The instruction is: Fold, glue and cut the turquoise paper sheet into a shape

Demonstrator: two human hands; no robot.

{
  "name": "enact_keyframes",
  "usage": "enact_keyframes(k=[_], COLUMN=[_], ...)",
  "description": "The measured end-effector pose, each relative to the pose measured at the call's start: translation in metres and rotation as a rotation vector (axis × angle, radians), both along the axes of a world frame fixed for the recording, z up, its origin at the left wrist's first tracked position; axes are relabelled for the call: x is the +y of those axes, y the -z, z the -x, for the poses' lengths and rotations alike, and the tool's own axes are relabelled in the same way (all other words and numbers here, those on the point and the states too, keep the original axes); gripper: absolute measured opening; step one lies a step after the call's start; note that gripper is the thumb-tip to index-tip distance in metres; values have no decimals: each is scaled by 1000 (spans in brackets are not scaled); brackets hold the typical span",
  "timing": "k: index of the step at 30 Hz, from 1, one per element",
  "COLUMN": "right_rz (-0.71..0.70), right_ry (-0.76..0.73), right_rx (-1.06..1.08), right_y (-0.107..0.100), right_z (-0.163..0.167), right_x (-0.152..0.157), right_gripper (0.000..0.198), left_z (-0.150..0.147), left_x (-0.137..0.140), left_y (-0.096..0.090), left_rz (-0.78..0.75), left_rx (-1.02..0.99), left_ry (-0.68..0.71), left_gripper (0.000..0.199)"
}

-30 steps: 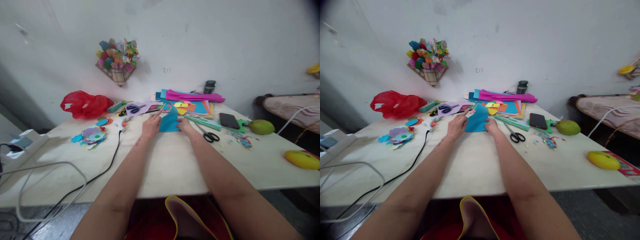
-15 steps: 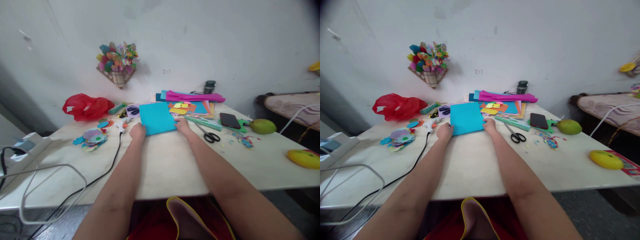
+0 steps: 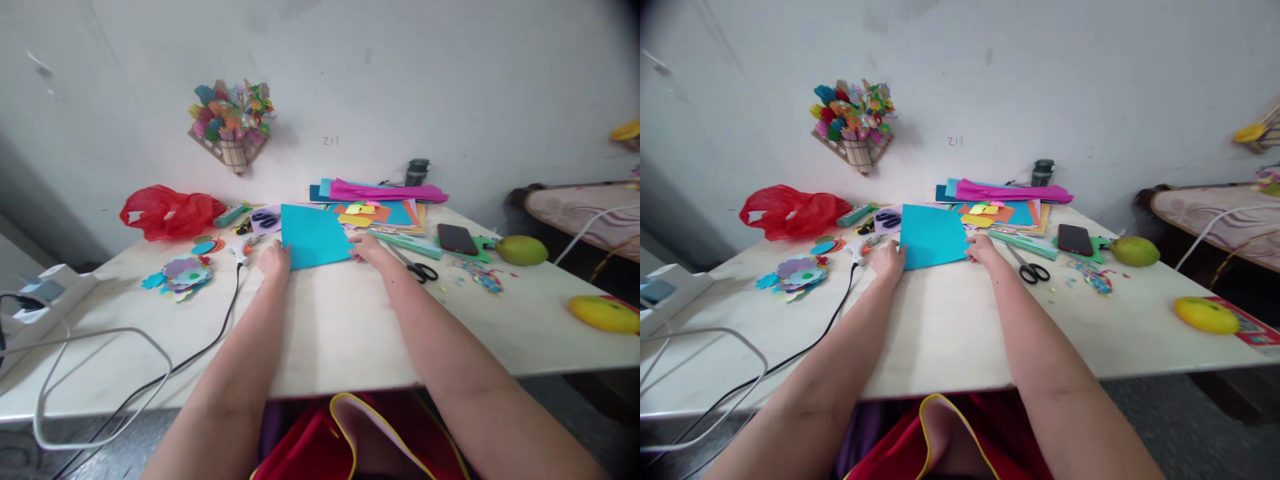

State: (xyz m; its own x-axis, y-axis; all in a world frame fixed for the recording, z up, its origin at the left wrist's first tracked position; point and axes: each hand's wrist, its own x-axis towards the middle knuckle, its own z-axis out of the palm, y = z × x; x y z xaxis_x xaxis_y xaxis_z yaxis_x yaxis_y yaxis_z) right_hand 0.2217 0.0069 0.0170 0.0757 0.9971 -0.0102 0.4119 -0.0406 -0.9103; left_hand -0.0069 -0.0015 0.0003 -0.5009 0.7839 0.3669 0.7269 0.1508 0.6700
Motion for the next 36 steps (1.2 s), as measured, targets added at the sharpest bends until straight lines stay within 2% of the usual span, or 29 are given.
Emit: enact_keyframes(k=[3,6,8,11,21,24,26,28,31,34,36], right_rz=[19,57,72,87,144,139,37,-176,-436,-516,-544], right_ry=[-2,15,29,48,64,53,53,31,-174,-424,-482], right_rx=[16,55,84,100,87,-56,-288,-543,-754,-877,-957], right_y=[0,1,0,-2,-2,-1,-2,-3,-6,-7,-6], right_z=[1,3,4,5,4,2,1,1,4,9,10], right_x=[-1,-1,-1,-2,-2,1,3,4,2,-2,-4], right_gripper=[36,35,33,29,28,29,27,22,16,17,18], left_z=[-7,-18,-24,-27,-17,-18,-18,-18,-18,-17,-16], left_x=[-7,-11,-11,-8,-3,-4,-4,-4,-4,-3,-2], left_y=[-5,-8,-6,-1,4,3,3,3,3,4,6], left_rz=[-123,-186,-154,-83,-64,-61,-59,-58,-60,-63,-63], left_rx=[265,449,471,422,399,402,404,409,409,394,377], left_ry=[83,398,616,767,878,883,882,879,872,869,875], left_gripper=[28,20,21,25,10,9,8,8,8,9,9])
